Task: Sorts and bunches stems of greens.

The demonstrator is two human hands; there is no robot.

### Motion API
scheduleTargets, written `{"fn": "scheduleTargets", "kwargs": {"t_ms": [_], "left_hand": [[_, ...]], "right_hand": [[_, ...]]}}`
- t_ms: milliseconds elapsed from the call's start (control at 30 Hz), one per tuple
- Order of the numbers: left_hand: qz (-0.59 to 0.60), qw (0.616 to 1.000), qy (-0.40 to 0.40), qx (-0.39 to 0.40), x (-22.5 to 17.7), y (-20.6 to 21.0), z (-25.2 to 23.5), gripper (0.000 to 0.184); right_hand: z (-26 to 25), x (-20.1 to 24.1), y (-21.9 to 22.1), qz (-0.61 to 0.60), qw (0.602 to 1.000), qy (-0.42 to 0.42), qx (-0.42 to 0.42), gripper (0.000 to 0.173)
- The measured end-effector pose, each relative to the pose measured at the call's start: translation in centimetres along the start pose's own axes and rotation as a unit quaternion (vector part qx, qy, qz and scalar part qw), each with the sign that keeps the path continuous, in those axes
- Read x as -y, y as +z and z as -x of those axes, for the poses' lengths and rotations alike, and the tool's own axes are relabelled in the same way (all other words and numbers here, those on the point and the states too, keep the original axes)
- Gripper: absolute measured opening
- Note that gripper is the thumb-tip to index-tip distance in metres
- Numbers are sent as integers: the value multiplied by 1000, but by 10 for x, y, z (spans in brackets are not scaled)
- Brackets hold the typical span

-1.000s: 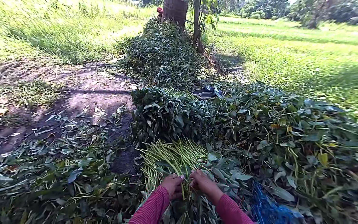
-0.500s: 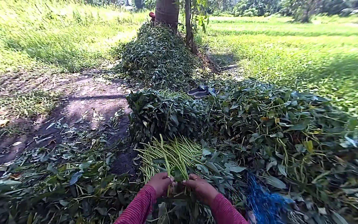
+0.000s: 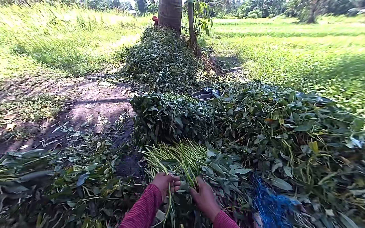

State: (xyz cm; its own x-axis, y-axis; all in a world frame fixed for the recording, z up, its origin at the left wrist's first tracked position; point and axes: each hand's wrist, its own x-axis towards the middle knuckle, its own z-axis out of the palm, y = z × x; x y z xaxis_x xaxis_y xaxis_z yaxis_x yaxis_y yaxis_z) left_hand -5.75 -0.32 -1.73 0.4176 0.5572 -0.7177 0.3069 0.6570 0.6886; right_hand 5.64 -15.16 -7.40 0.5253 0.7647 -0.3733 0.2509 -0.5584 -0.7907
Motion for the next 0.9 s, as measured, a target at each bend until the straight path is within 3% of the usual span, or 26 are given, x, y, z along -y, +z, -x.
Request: {"fn": "scheduleTargets", "kwargs": {"t_ms": [200,433,500,567,700,833,900], "left_hand": [[53,998,-30,18,13,7,6,31],[98,990,9,104,28,12,18,49],[93,986,28,134,28,12,22,45],[43,990,48,124,28,16,24,33],[-111,987,111,34,38,18,9,34],[-111,982,149,-9,36,15,0,31],[-112,980,162,-21,26,11,3,37]], "right_hand": [[23,12,21,119,989,-91,-8,29],[30,23,24,111,993,-47,1,37],[33,28,27,116,993,-25,14,42],[37,34,29,120,992,-9,32,50],[40,38,34,114,991,-12,63,59],[34,26,33,123,989,-33,81,54],[27,21,19,91,985,-59,137,68]]}}
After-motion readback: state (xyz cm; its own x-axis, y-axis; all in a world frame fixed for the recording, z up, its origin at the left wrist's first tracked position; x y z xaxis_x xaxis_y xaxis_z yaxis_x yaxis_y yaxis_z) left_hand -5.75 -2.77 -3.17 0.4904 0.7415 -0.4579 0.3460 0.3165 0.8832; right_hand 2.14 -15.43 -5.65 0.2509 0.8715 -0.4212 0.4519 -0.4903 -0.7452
